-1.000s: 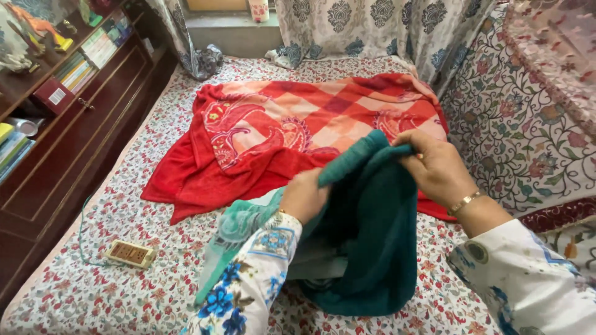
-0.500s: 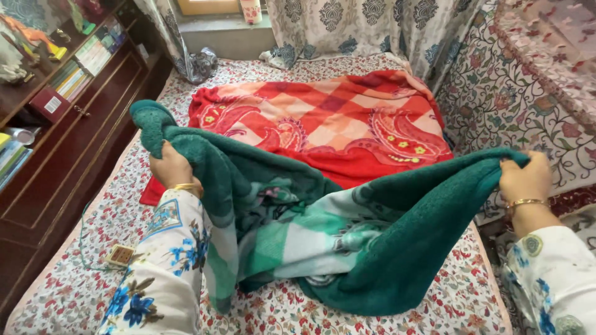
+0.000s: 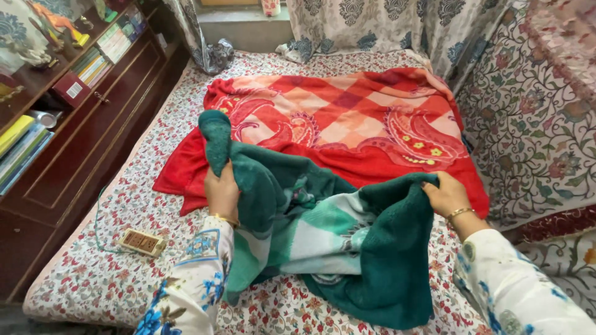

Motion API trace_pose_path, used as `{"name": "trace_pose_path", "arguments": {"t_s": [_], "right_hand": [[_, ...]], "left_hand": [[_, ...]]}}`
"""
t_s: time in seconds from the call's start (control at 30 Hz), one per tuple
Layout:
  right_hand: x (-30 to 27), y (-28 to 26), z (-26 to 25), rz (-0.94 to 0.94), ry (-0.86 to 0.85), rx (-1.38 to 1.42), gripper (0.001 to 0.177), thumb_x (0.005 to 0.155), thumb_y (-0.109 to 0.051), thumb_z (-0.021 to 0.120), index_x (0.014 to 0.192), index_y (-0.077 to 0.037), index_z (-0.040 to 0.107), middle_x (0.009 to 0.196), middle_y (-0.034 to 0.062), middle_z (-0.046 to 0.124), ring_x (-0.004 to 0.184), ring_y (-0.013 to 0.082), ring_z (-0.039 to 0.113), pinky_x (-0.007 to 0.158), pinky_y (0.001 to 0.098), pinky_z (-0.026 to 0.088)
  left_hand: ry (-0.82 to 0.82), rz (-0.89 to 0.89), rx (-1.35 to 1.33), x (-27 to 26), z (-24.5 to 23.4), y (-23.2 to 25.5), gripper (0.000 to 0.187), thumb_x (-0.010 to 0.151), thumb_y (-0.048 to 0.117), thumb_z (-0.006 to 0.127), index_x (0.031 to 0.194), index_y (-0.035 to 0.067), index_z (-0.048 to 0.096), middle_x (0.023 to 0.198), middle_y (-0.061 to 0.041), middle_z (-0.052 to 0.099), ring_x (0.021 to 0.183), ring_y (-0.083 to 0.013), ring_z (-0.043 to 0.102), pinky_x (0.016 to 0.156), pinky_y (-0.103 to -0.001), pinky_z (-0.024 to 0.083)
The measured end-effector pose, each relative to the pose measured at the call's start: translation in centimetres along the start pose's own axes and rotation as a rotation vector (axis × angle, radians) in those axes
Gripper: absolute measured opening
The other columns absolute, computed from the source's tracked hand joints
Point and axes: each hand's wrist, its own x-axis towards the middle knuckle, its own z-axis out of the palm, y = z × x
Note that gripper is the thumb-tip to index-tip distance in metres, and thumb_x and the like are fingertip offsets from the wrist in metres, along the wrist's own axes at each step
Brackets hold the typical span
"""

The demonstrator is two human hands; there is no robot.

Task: Fold two different blankets on a bed.

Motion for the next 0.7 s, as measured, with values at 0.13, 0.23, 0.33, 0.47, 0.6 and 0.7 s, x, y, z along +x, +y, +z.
{"name": "trace_pose_path", "arguments": {"t_s": [0.13, 0.23, 0.33, 0.47, 0.6, 0.7], "right_hand": [[-2.5, 0.6, 5.4, 0.002, 0.024, 0.173, 0.031, 0.090, -0.029, 0.072, 0.113, -0.007, 0.071, 0.100, 0.0191, 0.075, 0.093, 0.0316, 0.073, 0.083, 0.0422, 0.055], [-3.7, 1.3, 8.2, 0.028, 0.018, 0.255, 0.034, 0.088, -0.026, 0.073, 0.116, -0.008, 0.070, 0.101, 0.0185, 0.075, 0.095, 0.0305, 0.073, 0.084, 0.0410, 0.055], [-4.6, 1.9, 9.5, 0.043, 0.021, 0.216, 0.033, 0.090, -0.027, 0.073, 0.117, -0.008, 0.071, 0.105, 0.0187, 0.075, 0.096, 0.0314, 0.072, 0.085, 0.0412, 0.054], [-5.4, 3.2, 11.1, 0.090, 0.012, 0.200, 0.034, 0.090, -0.028, 0.072, 0.118, -0.008, 0.071, 0.105, 0.0197, 0.075, 0.098, 0.0350, 0.072, 0.087, 0.0442, 0.054], [-6.7, 4.2, 12.8, 0.093, 0.024, 0.154, 0.041, 0.089, -0.031, 0.072, 0.123, -0.009, 0.069, 0.108, 0.0223, 0.073, 0.102, 0.0400, 0.069, 0.088, 0.0478, 0.053], [-8.1, 3.6, 13.6, 0.223, -0.028, 0.087, 0.040, 0.093, -0.034, 0.072, 0.123, -0.008, 0.069, 0.104, 0.0252, 0.074, 0.101, 0.0428, 0.071, 0.089, 0.0496, 0.054]], "left_hand": [[0.007, 0.065, 0.166, -3.5, -0.2, -1.7, 0.027, 0.099, 0.020, 0.060, 0.116, 0.000, 0.069, 0.098, -0.006, 0.074, 0.087, -0.0147, 0.066, 0.078, -0.031, 0.051], [0.067, -0.083, 0.308, -5.6, -0.1, -2.5, 0.028, 0.097, 0.022, 0.061, 0.114, 0.001, 0.070, 0.092, -0.009, 0.073, 0.084, -0.0167, 0.066, 0.077, -0.033, 0.050], [0.030, -0.064, 0.271, -6.7, -0.5, -4.2, 0.028, 0.099, 0.022, 0.061, 0.112, -0.001, 0.070, 0.094, -0.011, 0.072, 0.086, -0.0164, 0.063, 0.078, -0.033, 0.049], [0.033, -0.074, 0.235, -7.7, -0.1, -4.3, 0.028, 0.097, 0.024, 0.062, 0.112, 0.001, 0.070, 0.094, -0.009, 0.073, 0.087, -0.0151, 0.064, 0.079, -0.032, 0.050], [0.067, -0.175, 0.324, -8.7, 0.8, -4.8, 0.030, 0.095, 0.026, 0.065, 0.112, 0.002, 0.070, 0.091, -0.008, 0.072, 0.083, -0.0162, 0.063, 0.077, -0.033, 0.049], [-0.007, -0.112, 0.315, -9.4, 0.9, -6.3, 0.029, 0.096, 0.027, 0.065, 0.110, 0.002, 0.070, 0.092, -0.012, 0.074, 0.084, -0.0191, 0.065, 0.078, -0.034, 0.051]]}}
